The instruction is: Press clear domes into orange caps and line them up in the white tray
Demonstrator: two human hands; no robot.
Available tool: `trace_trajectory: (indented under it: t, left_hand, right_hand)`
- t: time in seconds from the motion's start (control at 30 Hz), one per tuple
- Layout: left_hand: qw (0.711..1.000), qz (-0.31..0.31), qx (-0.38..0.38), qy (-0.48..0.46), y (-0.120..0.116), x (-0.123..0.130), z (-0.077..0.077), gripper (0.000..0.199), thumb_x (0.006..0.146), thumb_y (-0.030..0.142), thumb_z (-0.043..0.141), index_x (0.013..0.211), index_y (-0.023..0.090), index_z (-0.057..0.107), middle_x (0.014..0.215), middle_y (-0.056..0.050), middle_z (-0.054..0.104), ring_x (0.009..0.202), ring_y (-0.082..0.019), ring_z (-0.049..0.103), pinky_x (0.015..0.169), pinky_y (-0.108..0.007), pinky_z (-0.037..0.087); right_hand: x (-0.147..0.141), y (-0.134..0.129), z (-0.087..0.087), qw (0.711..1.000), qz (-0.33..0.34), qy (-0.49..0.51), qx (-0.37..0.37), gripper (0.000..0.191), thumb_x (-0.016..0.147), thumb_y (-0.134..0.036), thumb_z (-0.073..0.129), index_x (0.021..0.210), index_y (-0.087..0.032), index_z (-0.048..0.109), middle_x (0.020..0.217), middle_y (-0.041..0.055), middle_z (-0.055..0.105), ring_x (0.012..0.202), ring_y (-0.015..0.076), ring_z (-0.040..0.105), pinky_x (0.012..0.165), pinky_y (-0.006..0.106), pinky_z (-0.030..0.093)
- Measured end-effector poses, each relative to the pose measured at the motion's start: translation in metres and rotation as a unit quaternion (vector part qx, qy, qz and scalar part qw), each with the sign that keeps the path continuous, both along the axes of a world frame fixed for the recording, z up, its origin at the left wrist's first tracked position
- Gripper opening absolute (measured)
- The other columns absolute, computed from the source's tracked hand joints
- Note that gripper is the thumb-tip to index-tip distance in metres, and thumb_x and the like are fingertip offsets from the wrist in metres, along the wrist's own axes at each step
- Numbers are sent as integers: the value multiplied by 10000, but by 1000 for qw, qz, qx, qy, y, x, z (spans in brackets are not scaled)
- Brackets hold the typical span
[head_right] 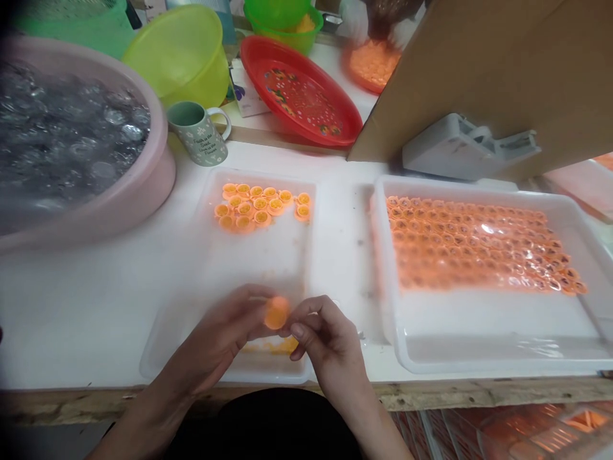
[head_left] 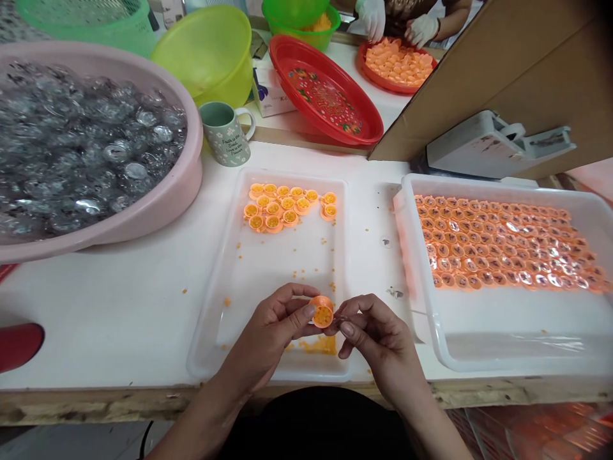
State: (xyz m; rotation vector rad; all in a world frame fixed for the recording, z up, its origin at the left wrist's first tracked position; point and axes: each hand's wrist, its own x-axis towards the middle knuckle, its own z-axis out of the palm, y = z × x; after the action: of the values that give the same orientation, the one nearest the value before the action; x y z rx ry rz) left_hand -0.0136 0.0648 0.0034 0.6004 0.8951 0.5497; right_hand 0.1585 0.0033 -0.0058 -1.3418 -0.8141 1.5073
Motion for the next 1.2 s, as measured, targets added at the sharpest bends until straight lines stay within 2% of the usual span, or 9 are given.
trace_trajectory:
  t: [0.17,0.3,0.43,0.57,0.67,0.87,0.97,1.07,1.2]
  left_hand:
    - [1000,-6,20,18,-3,4,2,276,854,269,652,1107,159,669,871,-61,742,851,-233,702,881,-428,547]
    - [997,-7,52,52,-9,9,-1,277,841,268,662,1100,180,707,951,-62,752,934,-241,688,901,-413,553]
    - [989,-12,123,82,-15,11,1,280,878,259,614,1140,210,701,1068,-40,732,1000,-213,675,924,-350,557]
    - [978,-12,182,100,-20,13,9,343,832,181,677,1173,213,683,963,-9,740,882,-170,706,819,-264,588]
    - [964,0,242,108,-22,13,11,299,843,147,664,1129,224,703,892,16,741,814,-124,704,765,-198,577]
    - [934,-2,339,113,-26,11,7,309,863,79,609,1094,261,706,903,32,749,793,-107,704,764,-189,572]
    - [936,2,331,117,-25,10,7,326,873,95,601,1122,284,696,933,34,750,828,-116,703,783,-196,571]
    - [952,9,279,125,-22,11,9,272,856,150,651,1074,298,718,1004,32,744,927,-141,694,827,-197,560]
    - [960,-2,249,129,-20,11,11,251,856,191,660,1075,287,735,914,16,753,863,-165,699,789,-229,571]
  right_hand:
    - [1,1,-3,1000,18,12,-14,116,861,-275,676,908,-212,591,746,4,670,700,143,649,484,196,509]
    - [-1,0,-4,998,9,-59,-1,108,847,-266,684,853,-206,595,708,-24,612,604,107,595,471,194,488]
    - [-3,-3,-3,987,-6,-155,45,73,870,-229,650,859,-212,580,750,-30,601,605,95,587,531,218,519]
    - [-4,-7,2,964,-2,-238,121,65,887,-171,618,886,-220,576,766,-27,597,662,103,606,603,235,528]
    - [-4,-9,6,939,-2,-300,167,102,889,-120,600,902,-219,580,786,-17,590,676,104,599,601,237,505]
    - [-6,-16,4,935,-13,-292,200,192,872,-60,596,948,-234,573,819,-10,592,677,113,596,603,251,501]
    - [-8,-17,4,934,-28,-292,206,233,865,-42,593,976,-246,572,838,-3,603,704,129,608,617,263,507]
    - [-7,-15,6,921,-35,-318,223,270,844,-23,610,981,-254,584,847,8,627,747,155,616,641,283,509]
    - [-5,-15,10,904,-22,-345,252,274,836,-9,612,964,-252,612,855,24,651,765,170,625,633,285,505]
